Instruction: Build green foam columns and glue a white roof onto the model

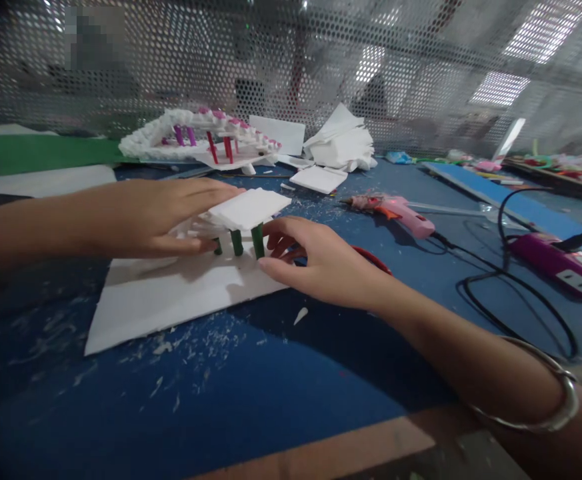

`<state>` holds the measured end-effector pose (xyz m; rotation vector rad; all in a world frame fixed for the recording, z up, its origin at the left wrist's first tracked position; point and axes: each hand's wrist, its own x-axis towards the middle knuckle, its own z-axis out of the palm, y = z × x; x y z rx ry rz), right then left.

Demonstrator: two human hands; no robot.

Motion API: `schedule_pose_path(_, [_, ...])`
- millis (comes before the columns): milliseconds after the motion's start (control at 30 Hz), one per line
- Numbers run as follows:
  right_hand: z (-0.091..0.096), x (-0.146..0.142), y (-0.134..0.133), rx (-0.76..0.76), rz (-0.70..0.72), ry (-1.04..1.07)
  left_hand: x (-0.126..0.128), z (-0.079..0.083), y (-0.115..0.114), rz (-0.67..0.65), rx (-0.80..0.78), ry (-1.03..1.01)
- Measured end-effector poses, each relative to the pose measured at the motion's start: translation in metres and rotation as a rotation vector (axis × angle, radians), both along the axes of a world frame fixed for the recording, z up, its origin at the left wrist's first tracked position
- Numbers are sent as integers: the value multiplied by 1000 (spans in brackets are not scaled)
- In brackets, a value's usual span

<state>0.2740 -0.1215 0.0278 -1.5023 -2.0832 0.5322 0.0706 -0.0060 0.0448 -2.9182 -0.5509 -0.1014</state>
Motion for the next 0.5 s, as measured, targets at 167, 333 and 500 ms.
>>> schedule_pose_path(167, [7, 3, 0, 1, 11, -62, 1, 2, -4, -33, -58, -72])
schedule_pose_path(333, [18, 9, -1, 85, -12, -224, 7, -7, -11, -15, -69, -180])
schedule_pose_path(500, [16, 7, 2, 83, -51, -201, 9, -8, -10, 68, -51, -233])
